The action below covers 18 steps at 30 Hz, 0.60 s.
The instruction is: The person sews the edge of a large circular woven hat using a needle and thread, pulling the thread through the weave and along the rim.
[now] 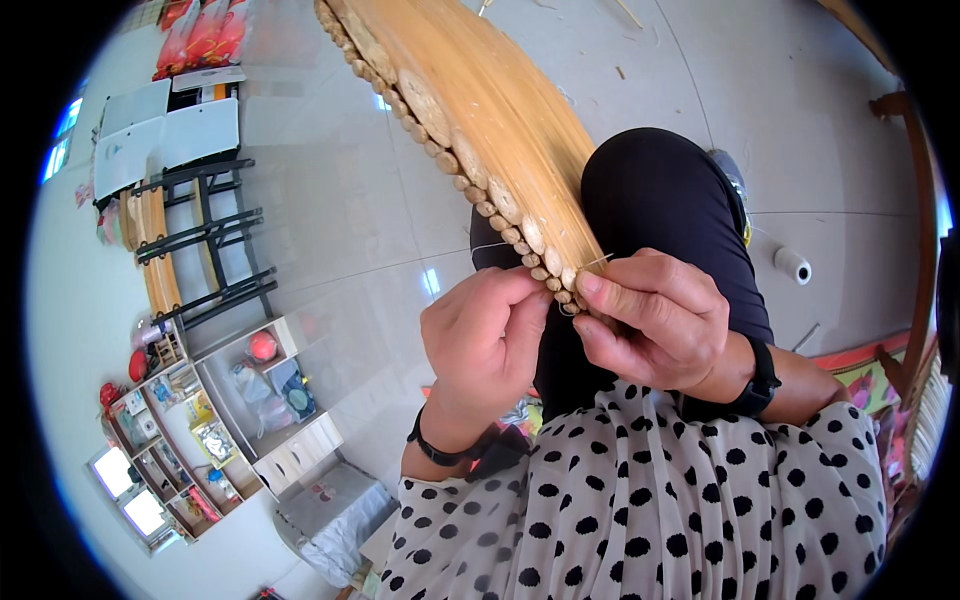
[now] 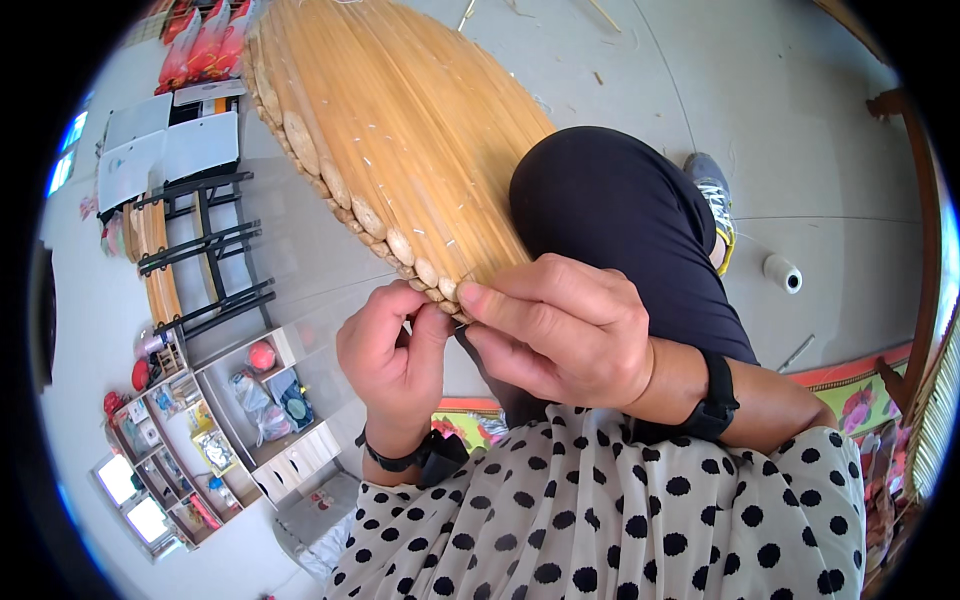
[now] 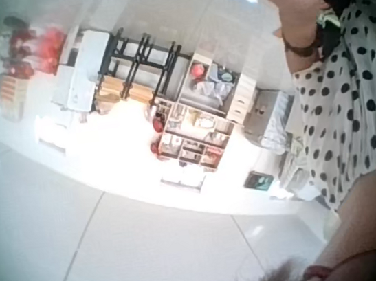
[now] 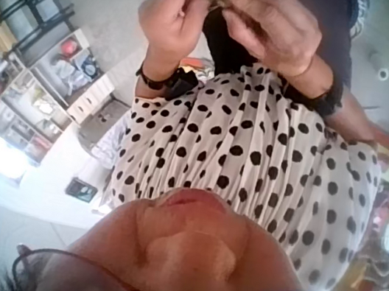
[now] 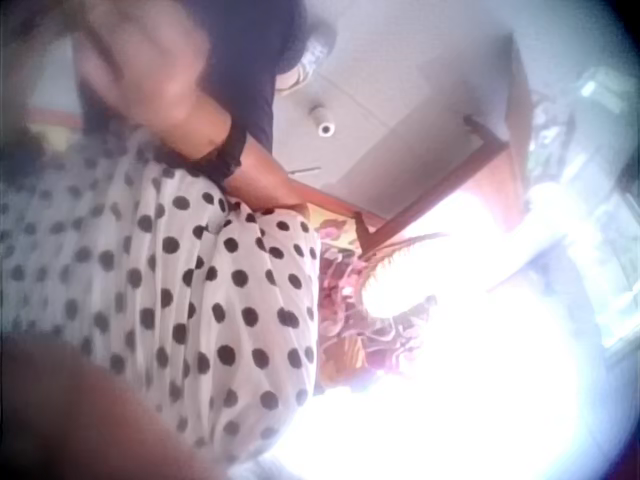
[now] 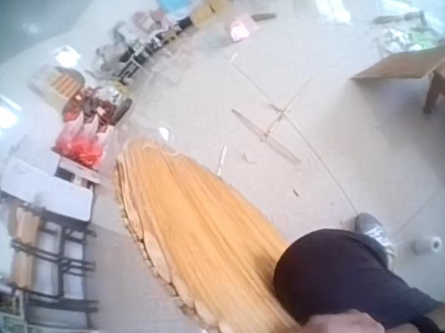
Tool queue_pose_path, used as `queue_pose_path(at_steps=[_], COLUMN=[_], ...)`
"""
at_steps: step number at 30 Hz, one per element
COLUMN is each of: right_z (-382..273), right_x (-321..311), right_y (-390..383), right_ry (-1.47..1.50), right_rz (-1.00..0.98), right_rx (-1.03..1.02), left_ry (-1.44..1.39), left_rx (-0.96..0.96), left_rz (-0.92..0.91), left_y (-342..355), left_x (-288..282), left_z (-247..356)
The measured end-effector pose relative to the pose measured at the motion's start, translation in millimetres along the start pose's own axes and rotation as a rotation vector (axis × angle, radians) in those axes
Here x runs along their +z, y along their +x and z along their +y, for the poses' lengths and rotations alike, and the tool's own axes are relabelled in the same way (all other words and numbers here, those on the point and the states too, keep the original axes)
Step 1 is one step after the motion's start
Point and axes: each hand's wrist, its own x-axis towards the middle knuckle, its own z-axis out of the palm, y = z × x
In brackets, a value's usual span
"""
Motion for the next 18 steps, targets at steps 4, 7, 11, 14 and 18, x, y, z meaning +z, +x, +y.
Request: queue_pose_path(at_steps=[4, 7, 11, 14, 18], right_z=[0, 2, 1, 2, 4], right_x=[1, 0, -4, -6, -3], right_y=[-1, -6, -5, -5, -5], right_ry=[0.007, -0.01, -0.033, -0.03, -0.07], right_rz=[0.007, 0.027, 0.035, 0.022, 0.006], right_rx=[-0.025, -0.028, -0.005, -0.006, -0.057], left_ry=[-0.01, -0.064, -0.072, -0.062, -0.028], left_rx=[-0.126, -0.155, -0.166, -0.172, -0.117], left_rz=[0.001, -0.023, -0.043, -0.051, -0.054], left_y=[-7, -12, -11, -12, -8], left_x=[-4, -5, -7, -8, -6], left_z=[10, 5, 6, 4, 6])
